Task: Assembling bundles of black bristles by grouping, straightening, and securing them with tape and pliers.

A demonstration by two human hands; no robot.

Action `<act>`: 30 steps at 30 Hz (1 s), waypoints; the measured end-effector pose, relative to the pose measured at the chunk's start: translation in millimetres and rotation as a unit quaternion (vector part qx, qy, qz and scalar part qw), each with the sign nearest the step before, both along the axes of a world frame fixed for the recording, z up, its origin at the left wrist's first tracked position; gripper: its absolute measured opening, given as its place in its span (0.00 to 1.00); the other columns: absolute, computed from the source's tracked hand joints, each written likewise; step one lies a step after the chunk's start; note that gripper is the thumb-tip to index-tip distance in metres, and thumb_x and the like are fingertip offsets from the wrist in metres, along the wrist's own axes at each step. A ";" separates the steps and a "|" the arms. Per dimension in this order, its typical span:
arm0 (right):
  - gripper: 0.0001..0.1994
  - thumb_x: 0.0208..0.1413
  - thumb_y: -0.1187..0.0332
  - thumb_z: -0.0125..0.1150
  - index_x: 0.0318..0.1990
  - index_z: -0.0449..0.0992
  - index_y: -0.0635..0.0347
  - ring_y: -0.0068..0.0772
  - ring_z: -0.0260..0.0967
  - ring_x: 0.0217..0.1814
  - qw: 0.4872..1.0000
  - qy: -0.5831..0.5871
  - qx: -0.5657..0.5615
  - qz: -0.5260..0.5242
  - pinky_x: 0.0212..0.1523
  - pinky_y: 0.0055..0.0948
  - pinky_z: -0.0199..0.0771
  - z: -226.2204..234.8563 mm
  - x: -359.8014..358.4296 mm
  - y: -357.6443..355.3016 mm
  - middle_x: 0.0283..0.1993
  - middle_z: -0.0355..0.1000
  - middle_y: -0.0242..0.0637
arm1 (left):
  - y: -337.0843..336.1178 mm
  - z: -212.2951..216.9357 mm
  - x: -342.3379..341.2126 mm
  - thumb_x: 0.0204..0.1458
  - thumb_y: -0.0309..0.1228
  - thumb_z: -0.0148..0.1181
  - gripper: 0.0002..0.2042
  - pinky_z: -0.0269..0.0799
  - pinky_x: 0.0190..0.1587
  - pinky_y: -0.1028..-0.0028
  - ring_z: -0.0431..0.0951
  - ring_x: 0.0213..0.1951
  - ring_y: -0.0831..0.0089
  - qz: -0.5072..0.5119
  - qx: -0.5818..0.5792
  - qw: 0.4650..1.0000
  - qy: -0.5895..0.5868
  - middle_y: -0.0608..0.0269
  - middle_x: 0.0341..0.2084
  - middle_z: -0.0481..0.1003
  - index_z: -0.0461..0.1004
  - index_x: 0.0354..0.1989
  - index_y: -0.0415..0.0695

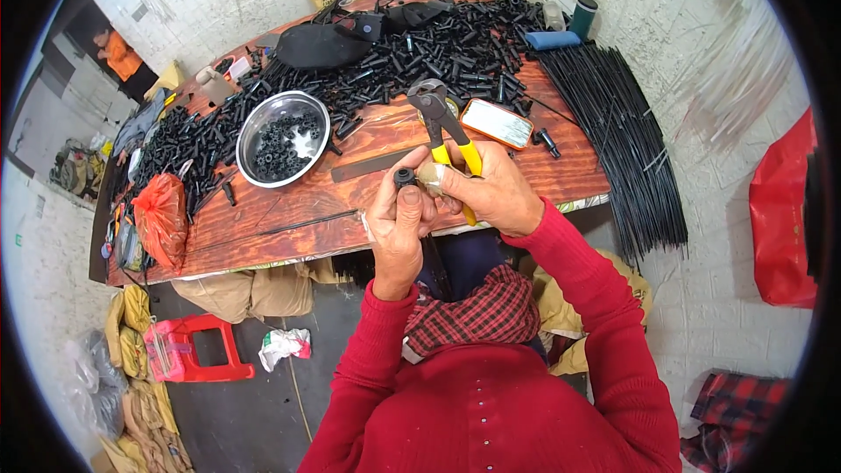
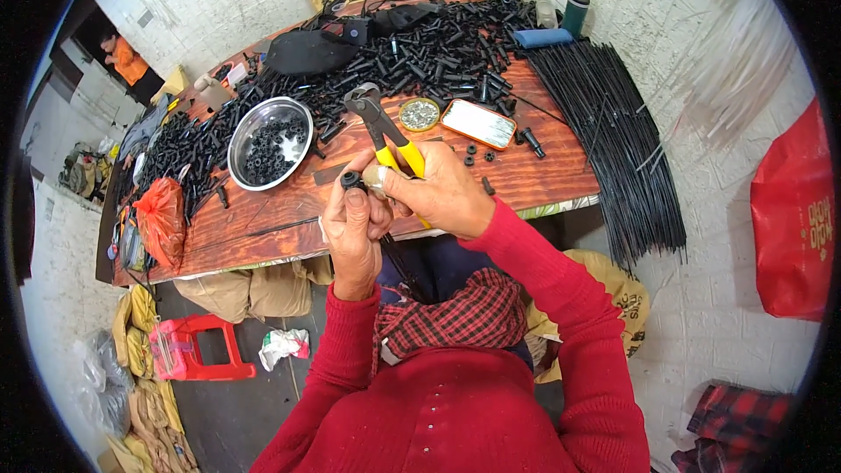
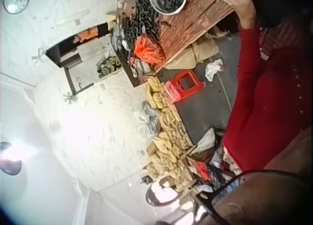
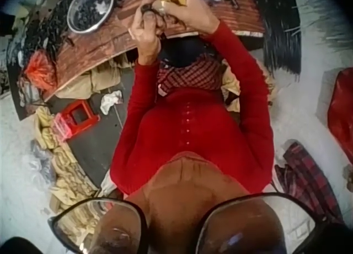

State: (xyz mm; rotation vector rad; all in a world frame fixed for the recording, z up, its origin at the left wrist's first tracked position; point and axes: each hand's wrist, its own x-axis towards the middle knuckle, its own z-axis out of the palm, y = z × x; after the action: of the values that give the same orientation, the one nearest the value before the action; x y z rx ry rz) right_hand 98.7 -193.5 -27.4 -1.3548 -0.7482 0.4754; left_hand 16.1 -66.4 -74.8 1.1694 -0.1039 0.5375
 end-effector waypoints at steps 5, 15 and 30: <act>0.10 0.59 0.69 0.62 0.44 0.77 0.66 0.22 0.70 0.29 0.987 -0.121 -0.057 -0.090 0.31 0.27 0.70 3.4 -8.2 1.1 0.29 0.72 0.31 | -0.7 1.4 0.7 0.66 0.44 0.54 0.28 0.50 0.22 0.84 0.58 0.20 0.88 -0.007 -0.005 1.000 0.004 0.75 0.19 0.64 0.64 0.65 0.34; 0.08 0.66 0.70 0.52 0.42 0.75 0.63 0.17 0.69 0.28 0.997 -0.057 -0.046 -0.026 0.27 0.19 0.67 1.1 5.3 -3.2 0.30 0.72 0.30 | 8.4 -8.4 8.5 0.67 0.45 0.51 0.28 0.49 0.23 0.83 0.56 0.20 0.88 -0.043 -0.038 0.998 -0.017 0.76 0.19 0.61 0.62 0.66 0.34; 0.10 0.67 0.67 0.48 0.40 0.72 0.65 0.24 0.75 0.31 0.915 -0.095 -0.333 0.206 0.34 0.26 0.75 46.1 20.8 -55.9 0.33 0.76 0.35 | 4.0 -2.6 6.9 0.67 0.47 0.50 0.26 0.48 0.22 0.82 0.54 0.19 0.87 -0.065 -0.026 0.997 -0.026 0.75 0.19 0.59 0.67 0.57 0.33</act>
State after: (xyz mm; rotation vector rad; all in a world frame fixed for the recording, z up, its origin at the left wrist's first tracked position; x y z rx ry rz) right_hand 119.6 -249.3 18.6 -1.9013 -1.1002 1.0087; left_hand 23.1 -62.4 -77.4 1.0897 -0.2080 0.4530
